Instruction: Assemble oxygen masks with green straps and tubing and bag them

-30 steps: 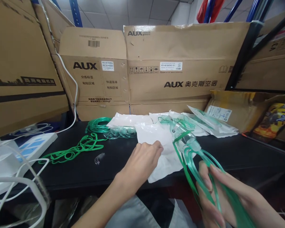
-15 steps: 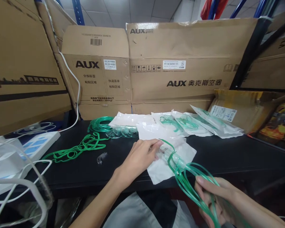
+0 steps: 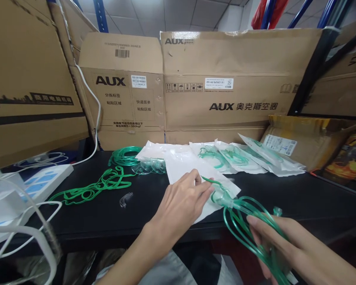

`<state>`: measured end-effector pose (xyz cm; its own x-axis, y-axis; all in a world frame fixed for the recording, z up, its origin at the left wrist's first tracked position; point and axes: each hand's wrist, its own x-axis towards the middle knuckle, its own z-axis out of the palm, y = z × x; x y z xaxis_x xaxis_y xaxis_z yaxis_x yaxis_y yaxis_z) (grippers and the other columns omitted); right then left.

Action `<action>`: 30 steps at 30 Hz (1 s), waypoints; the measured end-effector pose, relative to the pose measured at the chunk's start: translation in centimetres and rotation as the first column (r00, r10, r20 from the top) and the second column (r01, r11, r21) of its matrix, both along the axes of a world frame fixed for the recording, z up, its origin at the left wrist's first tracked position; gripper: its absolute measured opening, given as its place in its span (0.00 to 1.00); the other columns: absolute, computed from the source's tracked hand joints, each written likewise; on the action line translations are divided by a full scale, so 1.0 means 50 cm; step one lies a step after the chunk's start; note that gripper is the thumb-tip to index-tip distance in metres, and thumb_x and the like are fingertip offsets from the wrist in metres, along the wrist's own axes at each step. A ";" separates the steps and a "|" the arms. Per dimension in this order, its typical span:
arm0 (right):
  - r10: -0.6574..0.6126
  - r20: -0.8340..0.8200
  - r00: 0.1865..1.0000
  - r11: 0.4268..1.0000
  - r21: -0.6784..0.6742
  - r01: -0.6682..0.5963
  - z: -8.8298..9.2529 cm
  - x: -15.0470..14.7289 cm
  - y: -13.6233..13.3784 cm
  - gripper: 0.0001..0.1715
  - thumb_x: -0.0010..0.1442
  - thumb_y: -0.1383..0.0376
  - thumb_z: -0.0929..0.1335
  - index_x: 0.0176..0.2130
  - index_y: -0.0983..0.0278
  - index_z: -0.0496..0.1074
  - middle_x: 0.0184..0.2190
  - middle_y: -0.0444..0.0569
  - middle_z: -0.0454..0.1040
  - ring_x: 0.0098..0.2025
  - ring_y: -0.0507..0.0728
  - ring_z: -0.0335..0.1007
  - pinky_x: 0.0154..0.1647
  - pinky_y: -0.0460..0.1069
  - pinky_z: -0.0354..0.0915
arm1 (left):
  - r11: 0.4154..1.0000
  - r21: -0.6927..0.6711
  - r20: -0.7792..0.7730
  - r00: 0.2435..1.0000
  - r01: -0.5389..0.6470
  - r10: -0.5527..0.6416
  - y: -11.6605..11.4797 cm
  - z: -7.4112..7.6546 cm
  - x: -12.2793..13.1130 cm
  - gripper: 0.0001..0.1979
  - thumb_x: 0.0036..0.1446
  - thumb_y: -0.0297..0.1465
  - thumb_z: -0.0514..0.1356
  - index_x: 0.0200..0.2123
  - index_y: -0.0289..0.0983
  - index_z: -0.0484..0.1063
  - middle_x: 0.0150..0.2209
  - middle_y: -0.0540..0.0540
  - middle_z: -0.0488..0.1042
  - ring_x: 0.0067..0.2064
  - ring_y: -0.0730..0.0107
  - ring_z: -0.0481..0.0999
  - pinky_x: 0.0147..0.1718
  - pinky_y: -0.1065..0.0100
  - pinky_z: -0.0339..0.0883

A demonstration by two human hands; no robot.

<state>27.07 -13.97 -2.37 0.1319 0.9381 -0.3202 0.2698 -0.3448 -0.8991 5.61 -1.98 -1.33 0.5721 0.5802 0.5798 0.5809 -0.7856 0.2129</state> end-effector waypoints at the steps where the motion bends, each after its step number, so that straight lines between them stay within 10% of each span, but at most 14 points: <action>1: 0.011 0.065 0.998 1.000 0.021 -0.012 0.001 -0.002 0.004 0.25 0.59 0.43 0.69 0.26 0.60 0.72 0.19 0.48 0.77 0.19 0.57 0.74 0.22 0.48 0.68 | 1.000 0.021 -0.009 1.000 0.008 -0.008 -0.005 0.000 0.003 0.18 0.73 0.39 0.50 0.50 0.46 0.79 0.42 0.49 0.72 0.37 0.70 0.75 0.29 0.69 0.61; 9: 0.147 0.300 0.942 0.974 0.123 -0.192 0.000 -0.033 0.054 0.33 0.68 0.41 0.58 0.26 0.61 0.66 0.18 0.46 0.76 0.16 0.55 0.73 0.15 0.45 0.64 | 0.960 -0.121 0.185 0.956 0.254 -0.230 -0.032 0.000 0.042 0.18 0.73 0.35 0.51 0.57 0.40 0.76 0.36 0.49 0.74 0.34 0.73 0.74 0.35 0.70 0.67; 15: 0.365 -0.032 0.931 0.930 0.053 -0.363 0.026 -0.030 0.100 0.30 0.70 0.42 0.57 0.39 0.64 0.68 0.24 0.53 0.81 0.20 0.58 0.79 0.22 0.46 0.70 | 0.927 -0.063 0.338 0.882 0.369 -0.328 -0.031 -0.016 0.051 0.18 0.72 0.35 0.53 0.57 0.38 0.77 0.32 0.48 0.73 0.33 0.72 0.73 0.33 0.70 0.67; 23: 0.207 -0.506 0.837 0.957 -0.075 -0.282 0.046 -0.008 0.084 0.20 0.66 0.54 0.67 0.40 0.70 0.74 0.34 0.55 0.81 0.36 0.63 0.83 0.33 0.53 0.79 | 0.956 -0.180 0.147 0.968 0.230 -0.205 -0.032 -0.031 0.029 0.17 0.72 0.37 0.52 0.58 0.49 0.75 0.39 0.50 0.78 0.37 0.69 0.77 0.38 0.67 0.70; 30: 0.095 -0.391 0.916 0.988 0.147 -0.040 0.029 -0.003 0.057 0.15 0.67 0.55 0.68 0.45 0.64 0.71 0.33 0.49 0.78 0.29 0.57 0.80 0.29 0.48 0.76 | 0.955 -0.163 0.165 0.961 0.247 -0.221 -0.044 -0.033 0.042 0.18 0.73 0.37 0.51 0.59 0.46 0.74 0.40 0.50 0.79 0.40 0.69 0.79 0.41 0.68 0.73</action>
